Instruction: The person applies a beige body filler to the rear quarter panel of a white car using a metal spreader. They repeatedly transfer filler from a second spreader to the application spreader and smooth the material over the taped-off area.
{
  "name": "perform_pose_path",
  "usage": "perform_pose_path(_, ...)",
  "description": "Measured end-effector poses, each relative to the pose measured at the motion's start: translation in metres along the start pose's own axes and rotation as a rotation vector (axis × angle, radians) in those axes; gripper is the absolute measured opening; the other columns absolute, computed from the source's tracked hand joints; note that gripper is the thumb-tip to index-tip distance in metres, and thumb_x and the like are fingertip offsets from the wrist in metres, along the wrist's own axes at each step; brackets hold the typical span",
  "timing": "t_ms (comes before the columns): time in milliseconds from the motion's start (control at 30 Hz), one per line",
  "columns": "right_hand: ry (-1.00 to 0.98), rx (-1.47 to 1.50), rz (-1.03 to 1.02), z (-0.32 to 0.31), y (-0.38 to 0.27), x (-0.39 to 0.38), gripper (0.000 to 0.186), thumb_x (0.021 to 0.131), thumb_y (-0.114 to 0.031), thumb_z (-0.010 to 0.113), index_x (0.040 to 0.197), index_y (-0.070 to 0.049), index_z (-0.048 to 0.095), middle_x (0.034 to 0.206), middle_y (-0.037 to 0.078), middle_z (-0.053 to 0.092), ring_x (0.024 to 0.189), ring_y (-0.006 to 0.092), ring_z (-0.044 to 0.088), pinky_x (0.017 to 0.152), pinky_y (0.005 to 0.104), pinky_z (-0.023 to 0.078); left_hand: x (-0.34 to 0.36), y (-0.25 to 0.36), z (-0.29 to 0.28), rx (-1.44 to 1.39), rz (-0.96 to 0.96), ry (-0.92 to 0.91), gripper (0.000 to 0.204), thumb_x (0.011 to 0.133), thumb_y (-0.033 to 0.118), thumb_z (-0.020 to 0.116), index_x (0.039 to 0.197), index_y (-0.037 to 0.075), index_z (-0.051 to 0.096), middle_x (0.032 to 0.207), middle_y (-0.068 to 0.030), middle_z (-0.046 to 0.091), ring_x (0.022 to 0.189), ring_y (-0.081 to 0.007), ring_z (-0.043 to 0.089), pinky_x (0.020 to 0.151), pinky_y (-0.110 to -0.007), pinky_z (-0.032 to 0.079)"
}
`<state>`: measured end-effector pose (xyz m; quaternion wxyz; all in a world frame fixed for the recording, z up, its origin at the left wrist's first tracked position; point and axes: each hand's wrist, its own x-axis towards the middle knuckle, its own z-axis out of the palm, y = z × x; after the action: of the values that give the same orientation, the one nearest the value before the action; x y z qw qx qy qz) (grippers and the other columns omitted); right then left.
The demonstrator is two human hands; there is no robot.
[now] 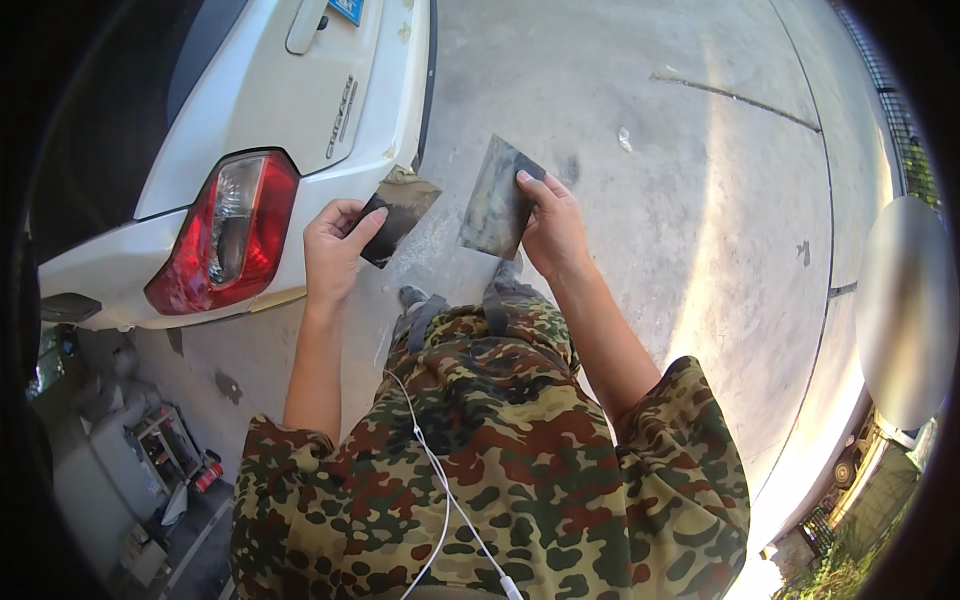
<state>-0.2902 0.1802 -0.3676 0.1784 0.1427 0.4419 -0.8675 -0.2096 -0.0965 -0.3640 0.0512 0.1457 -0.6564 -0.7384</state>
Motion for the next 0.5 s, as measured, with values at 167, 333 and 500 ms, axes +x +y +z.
perform_pose_path(167, 0.021, -0.035, -0.018, 0.004, 0.005, -0.005, 0.022, 0.104, -0.012, 0.064, 0.122, 0.000, 0.064, 0.118, 0.009, 0.072, 0.111, 0.0170, 0.068, 0.101, 0.0339, 0.053, -0.003, -0.008, -0.020, -0.628, -0.182, -0.058, 0.026, 0.098, 0.013, 0.075, 0.120, -0.001, 0.072, 0.115, -0.0103, 0.077, 0.102, -0.0200, 0.073, 0.097, -0.036, 0.057)
perform_pose_path(333, 0.043, 0.011, -0.009, 0.007, 0.022, -0.003, 0.018, 0.103, -0.012, 0.066, 0.118, -0.004, 0.067, 0.111, 0.005, 0.072, 0.103, 0.0150, 0.069, 0.093, 0.0329, 0.056, -0.014, -0.029, -0.039, -0.947, -0.126, -0.347, 0.055, 0.106, 0.031, 0.061, 0.152, 0.003, 0.049, 0.150, -0.0141, 0.059, 0.139, -0.0326, 0.056, 0.119, -0.051, 0.041)
perform_pose_path(500, 0.076, -0.016, -0.038, 0.027, 0.038, -0.009, 0.020, 0.104, -0.015, 0.065, 0.120, -0.004, 0.070, 0.107, 0.003, 0.074, 0.097, 0.0153, 0.069, 0.087, 0.0350, 0.057, -0.017, -0.035, -0.060, -1.045, -0.220, -0.352, 0.059, 0.103, 0.029, 0.063, 0.156, 0.010, 0.047, 0.154, -0.0092, 0.057, 0.140, -0.0324, 0.056, 0.120, -0.050, 0.042)
